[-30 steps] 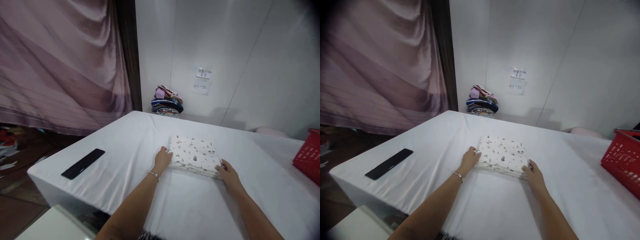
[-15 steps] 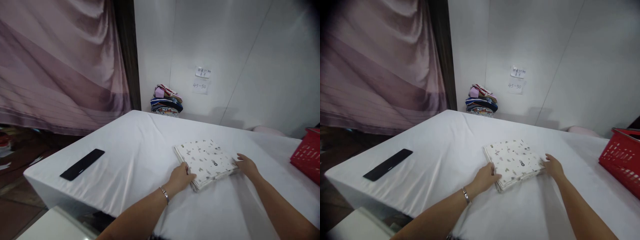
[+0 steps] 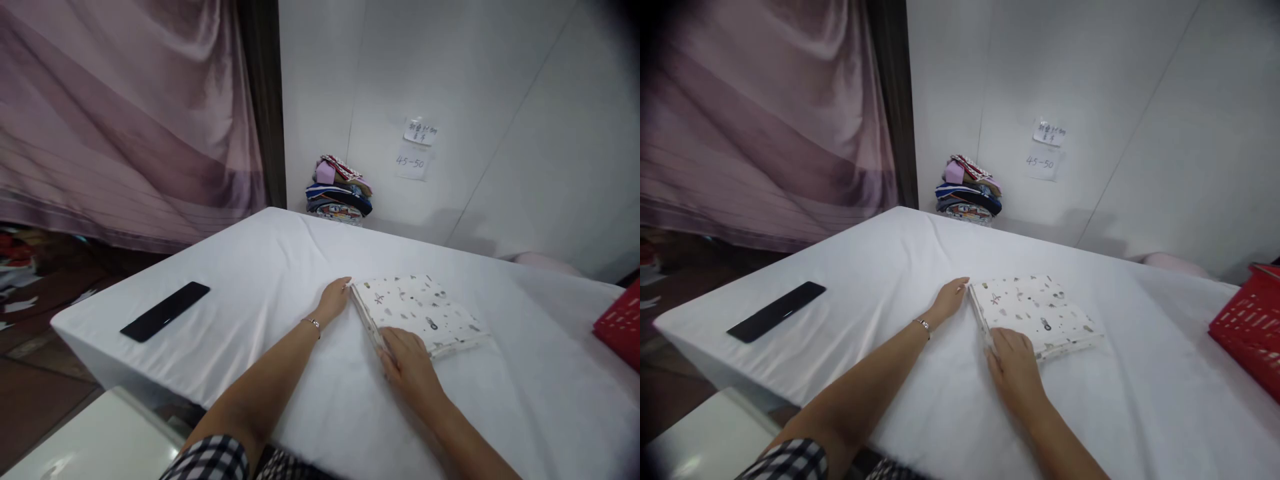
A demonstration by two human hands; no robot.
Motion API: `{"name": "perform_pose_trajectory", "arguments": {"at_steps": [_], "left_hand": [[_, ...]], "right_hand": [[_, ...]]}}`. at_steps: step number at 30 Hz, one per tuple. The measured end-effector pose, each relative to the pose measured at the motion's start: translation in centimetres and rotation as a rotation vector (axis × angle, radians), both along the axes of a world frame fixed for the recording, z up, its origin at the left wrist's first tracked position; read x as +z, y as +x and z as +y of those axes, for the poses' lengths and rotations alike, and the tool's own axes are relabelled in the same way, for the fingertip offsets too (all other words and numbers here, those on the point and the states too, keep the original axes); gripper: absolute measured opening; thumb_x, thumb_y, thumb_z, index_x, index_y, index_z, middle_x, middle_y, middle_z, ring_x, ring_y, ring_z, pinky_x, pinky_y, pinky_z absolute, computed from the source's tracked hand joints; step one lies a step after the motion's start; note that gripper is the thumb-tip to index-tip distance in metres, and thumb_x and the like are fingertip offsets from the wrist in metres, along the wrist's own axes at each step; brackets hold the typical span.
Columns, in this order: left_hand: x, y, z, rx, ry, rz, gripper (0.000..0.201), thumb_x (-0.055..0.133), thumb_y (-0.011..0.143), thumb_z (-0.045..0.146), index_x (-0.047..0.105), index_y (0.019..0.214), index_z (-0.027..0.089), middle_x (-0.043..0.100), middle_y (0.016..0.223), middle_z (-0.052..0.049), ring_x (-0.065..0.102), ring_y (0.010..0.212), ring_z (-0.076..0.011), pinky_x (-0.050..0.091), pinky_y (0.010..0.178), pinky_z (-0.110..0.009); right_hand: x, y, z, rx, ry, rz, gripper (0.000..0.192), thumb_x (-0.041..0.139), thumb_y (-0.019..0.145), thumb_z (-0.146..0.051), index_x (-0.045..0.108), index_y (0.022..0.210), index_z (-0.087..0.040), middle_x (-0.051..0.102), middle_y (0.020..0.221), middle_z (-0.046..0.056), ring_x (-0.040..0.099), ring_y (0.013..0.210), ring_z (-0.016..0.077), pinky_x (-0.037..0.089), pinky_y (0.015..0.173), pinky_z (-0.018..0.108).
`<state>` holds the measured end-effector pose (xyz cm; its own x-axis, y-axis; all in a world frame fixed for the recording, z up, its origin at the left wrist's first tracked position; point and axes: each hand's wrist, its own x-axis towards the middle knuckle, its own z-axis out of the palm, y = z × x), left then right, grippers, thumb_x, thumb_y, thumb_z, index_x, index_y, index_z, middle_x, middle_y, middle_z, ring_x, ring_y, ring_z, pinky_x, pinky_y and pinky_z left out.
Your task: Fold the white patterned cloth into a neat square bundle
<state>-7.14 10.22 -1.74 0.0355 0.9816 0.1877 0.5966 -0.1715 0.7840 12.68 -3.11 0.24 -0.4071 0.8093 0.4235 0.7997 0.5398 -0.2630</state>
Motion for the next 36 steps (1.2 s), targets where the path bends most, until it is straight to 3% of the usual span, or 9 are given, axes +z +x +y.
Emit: {"name": "perform_pose_trajectory", "arguments": {"at_steps": [5,11,19,23,29,36], "left_hand": [[-0.8,0.3,1.7,-0.109,-0.034,-0.055,0.036,0.039,0.086,0.014,0.061,0.115,0.018,0.06,0.121,-0.004,0.053,0.113,-0.0156,0.037,0.101,-0.029],[-1.7,-0.1,2.9,-0.191,0.034,-0.06,0.034,0.043,0.084,0.013,0.065,0.108,0.022,0.063,0.115,-0.001,0.056,0.107,-0.0146,0.039,0.099,-0.028],[-1.4,-0.4,3.1,-0.26,-0.012,-0.115,0.036,0.043,0.081,0.01,0.067,0.105,0.023,0.065,0.112,0.0,0.058,0.105,-0.0155,0.042,0.096,-0.028],[-0.8,-0.3,1.8,-0.29,0.01,-0.073,0.034,0.044,0.081,0.012,0.068,0.101,0.022,0.068,0.105,0.0,0.06,0.098,-0.0157,0.044,0.09,-0.026],[0.1,0.9,-2.2,-0.351,-0.042,0.032,0.029,0.046,0.082,0.017,0.067,0.101,0.024,0.068,0.102,0.0,0.058,0.096,-0.0164,0.043,0.089,-0.026],[-0.1,0.9,-3.9,-0.321,-0.004,0.06,0.025,0.048,0.081,0.022,0.067,0.097,0.023,0.068,0.091,0.0,0.06,0.083,-0.0159,0.045,0.078,-0.025]], "right_hand": [[-1.8,-0.1,-0.1,-0.044,0.078,-0.018,0.038,0.045,0.083,-0.023,0.05,0.121,-0.022,0.06,0.115,0.011,0.056,0.103,0.0259,0.046,0.086,0.043],[-2.9,0.3,-0.5,-0.064,0.135,-0.068,0.048,0.045,0.083,-0.02,0.042,0.13,-0.024,0.057,0.121,0.01,0.055,0.107,0.0267,0.046,0.088,0.043],[-4.3,-0.1,-0.6,-0.09,0.183,-0.196,0.051,0.041,0.082,-0.014,0.043,0.131,-0.022,0.052,0.129,0.011,0.05,0.115,0.028,0.043,0.088,0.044],[-4.3,2.9,-0.4,-0.091,0.183,-0.255,0.056,0.036,0.078,-0.004,0.047,0.13,-0.023,0.053,0.129,0.008,0.05,0.115,0.0251,0.043,0.088,0.041],[-4.5,9.2,-1.4,-0.105,0.137,-0.24,0.049,0.039,0.082,-0.011,0.05,0.127,-0.025,0.054,0.129,0.005,0.047,0.12,0.0243,0.039,0.096,0.043],[-2.9,8.8,-3.0,-0.149,-0.011,-0.117,0.05,0.045,0.084,-0.026,0.041,0.134,-0.021,0.055,0.127,0.008,0.048,0.118,0.0251,0.038,0.098,0.045]]}}
